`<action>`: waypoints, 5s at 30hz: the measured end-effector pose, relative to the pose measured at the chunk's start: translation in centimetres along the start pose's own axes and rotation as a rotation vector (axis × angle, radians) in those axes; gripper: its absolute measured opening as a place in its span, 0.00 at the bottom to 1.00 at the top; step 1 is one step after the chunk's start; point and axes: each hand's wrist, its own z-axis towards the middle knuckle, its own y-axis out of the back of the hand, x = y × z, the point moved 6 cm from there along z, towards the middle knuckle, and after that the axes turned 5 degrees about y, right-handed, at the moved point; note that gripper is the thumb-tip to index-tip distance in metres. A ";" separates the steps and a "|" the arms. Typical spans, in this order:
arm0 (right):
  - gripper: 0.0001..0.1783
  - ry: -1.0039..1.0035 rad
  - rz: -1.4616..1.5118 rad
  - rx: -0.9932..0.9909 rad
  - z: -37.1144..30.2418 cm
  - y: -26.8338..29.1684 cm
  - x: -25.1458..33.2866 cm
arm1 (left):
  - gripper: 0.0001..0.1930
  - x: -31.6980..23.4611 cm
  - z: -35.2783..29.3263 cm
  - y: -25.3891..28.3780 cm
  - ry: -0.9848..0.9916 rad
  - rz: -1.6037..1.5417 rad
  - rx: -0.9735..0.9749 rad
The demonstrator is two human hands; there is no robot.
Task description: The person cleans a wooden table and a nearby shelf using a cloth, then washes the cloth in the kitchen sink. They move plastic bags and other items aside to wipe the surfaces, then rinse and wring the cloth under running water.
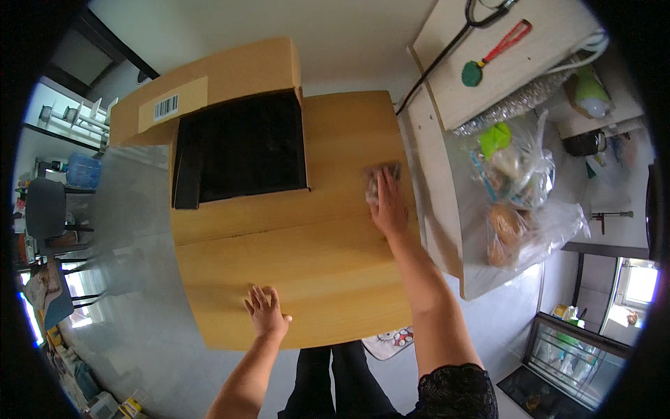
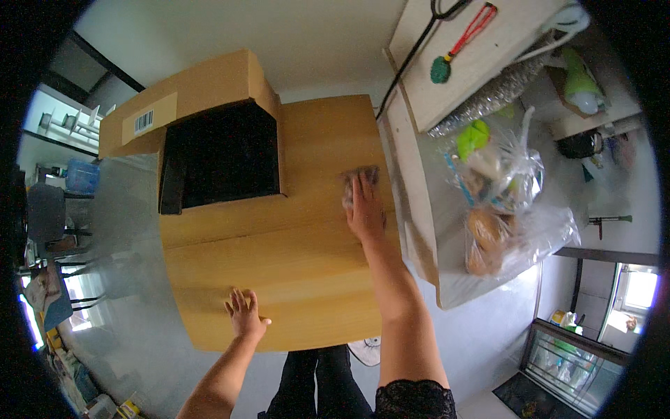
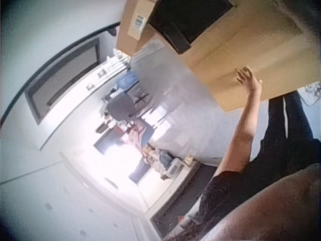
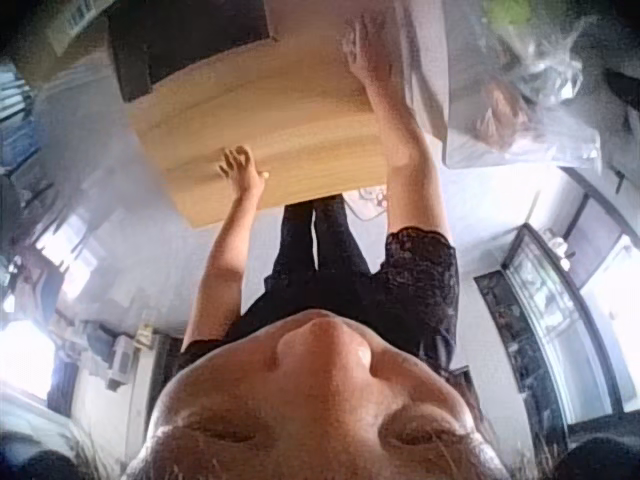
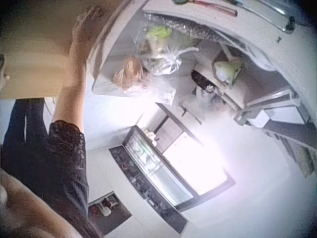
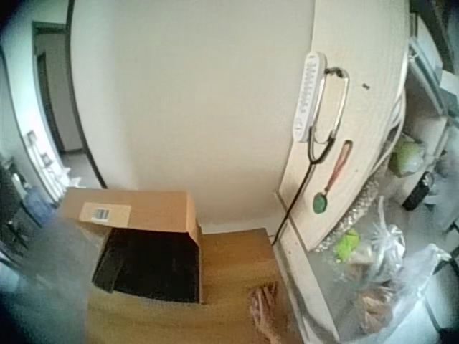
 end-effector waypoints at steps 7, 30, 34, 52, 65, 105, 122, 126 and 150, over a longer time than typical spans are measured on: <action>0.37 -0.308 -0.249 -0.048 13.0 -2.3 -4.6 | 0.46 -0.8 0.7 0.5 -0.036 -0.006 -0.004; 0.21 -0.336 0.001 0.265 -27.8 5.6 7.0 | 0.49 -0.3 -1.0 1.6 -0.001 0.064 0.027; 0.24 -0.494 0.288 0.563 -37.4 3.5 10.7 | 0.53 0.0 -1.0 2.0 -0.038 0.089 0.105; 0.22 -0.044 -0.502 0.002 1.4 18.9 0.7 | 0.29 -9.1 2.5 12.8 -0.539 -0.656 -0.294; 0.31 -0.123 -0.417 -0.108 10.5 18.8 1.9 | 0.17 -36.2 8.8 47.4 -0.947 -1.217 -0.711; 0.23 -0.451 -0.195 0.013 2.3 19.7 0.8 | 0.10 -35.8 11.6 49.9 -0.844 -0.852 -0.692; 0.19 -0.373 -0.075 0.470 9.9 12.0 -0.5 | 0.26 -26.7 12.2 34.0 -0.329 -1.148 -0.217; 0.24 -0.103 0.221 -0.192 13.9 20.6 4.9 | 0.28 -28.3 12.2 32.3 -0.262 -1.651 0.289; 0.29 -0.083 -0.256 0.085 5.8 19.7 -0.6 | 0.15 -39.9 21.0 47.0 -0.544 -0.231 -0.397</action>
